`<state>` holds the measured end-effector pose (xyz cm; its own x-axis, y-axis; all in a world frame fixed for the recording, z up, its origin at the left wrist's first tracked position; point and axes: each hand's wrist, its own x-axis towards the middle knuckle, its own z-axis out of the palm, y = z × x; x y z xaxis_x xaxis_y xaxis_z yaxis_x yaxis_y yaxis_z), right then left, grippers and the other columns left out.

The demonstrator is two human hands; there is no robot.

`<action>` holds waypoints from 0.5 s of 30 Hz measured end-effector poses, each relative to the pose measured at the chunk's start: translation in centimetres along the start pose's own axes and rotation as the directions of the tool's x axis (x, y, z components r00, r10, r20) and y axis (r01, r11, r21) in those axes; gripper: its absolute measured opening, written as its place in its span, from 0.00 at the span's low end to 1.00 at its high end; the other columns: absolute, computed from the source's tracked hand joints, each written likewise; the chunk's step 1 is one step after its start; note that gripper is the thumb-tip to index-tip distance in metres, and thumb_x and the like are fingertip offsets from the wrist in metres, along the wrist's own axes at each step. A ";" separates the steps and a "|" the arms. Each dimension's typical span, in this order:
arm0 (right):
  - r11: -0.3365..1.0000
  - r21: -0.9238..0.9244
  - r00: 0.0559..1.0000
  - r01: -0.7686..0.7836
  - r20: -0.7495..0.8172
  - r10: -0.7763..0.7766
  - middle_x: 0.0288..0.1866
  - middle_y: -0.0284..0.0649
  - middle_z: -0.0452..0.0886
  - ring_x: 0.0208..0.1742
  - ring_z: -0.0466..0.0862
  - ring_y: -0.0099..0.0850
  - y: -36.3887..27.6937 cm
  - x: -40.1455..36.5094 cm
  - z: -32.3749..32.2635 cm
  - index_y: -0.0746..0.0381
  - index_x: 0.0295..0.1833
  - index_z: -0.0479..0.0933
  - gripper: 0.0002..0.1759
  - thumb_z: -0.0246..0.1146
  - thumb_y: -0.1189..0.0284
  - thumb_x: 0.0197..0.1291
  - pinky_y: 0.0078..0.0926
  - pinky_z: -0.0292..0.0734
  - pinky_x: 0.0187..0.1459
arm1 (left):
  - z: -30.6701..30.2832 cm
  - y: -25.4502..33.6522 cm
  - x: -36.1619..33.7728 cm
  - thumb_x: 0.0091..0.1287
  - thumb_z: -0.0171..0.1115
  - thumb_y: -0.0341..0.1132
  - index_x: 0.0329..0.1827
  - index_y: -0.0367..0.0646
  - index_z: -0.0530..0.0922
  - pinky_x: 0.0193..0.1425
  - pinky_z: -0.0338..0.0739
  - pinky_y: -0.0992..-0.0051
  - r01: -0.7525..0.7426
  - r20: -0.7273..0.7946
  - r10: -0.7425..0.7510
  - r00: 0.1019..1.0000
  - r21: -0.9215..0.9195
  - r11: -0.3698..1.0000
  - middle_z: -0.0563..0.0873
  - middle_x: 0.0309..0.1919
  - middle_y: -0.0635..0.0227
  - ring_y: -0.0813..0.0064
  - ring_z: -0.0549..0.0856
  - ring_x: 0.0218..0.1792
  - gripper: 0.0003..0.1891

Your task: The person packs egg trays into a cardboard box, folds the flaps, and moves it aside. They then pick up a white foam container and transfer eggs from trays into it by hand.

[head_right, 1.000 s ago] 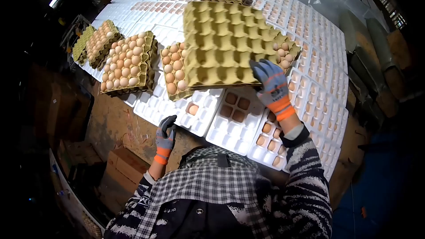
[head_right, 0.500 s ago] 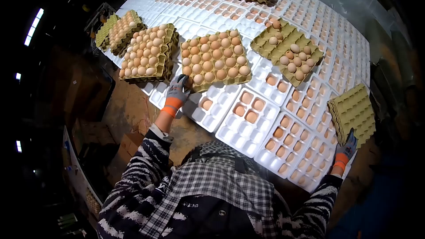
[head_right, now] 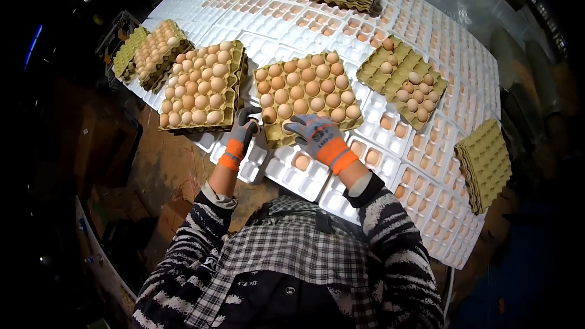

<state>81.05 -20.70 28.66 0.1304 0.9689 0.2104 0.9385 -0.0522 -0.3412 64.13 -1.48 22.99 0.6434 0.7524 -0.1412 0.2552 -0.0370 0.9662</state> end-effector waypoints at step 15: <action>0.936 -0.254 0.925 -0.243 0.231 0.303 0.59 0.36 0.76 0.60 0.78 0.38 -0.3 9.2 4.7 0.48 0.60 0.75 0.29 0.70 0.65 0.48 0.38 0.76 0.60 | -0.7 3.1 3.2 0.54 0.71 0.50 0.62 0.44 0.67 0.55 0.79 0.63 -0.196 0.253 0.017 0.967 0.701 0.685 0.78 0.57 0.55 0.57 0.83 0.54 0.36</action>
<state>80.47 -10.67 26.38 0.3309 0.9359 -0.1204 0.9281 -0.3459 -0.1375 66.51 1.26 25.71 0.8094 0.5606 -0.1749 0.5553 -0.6337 0.5386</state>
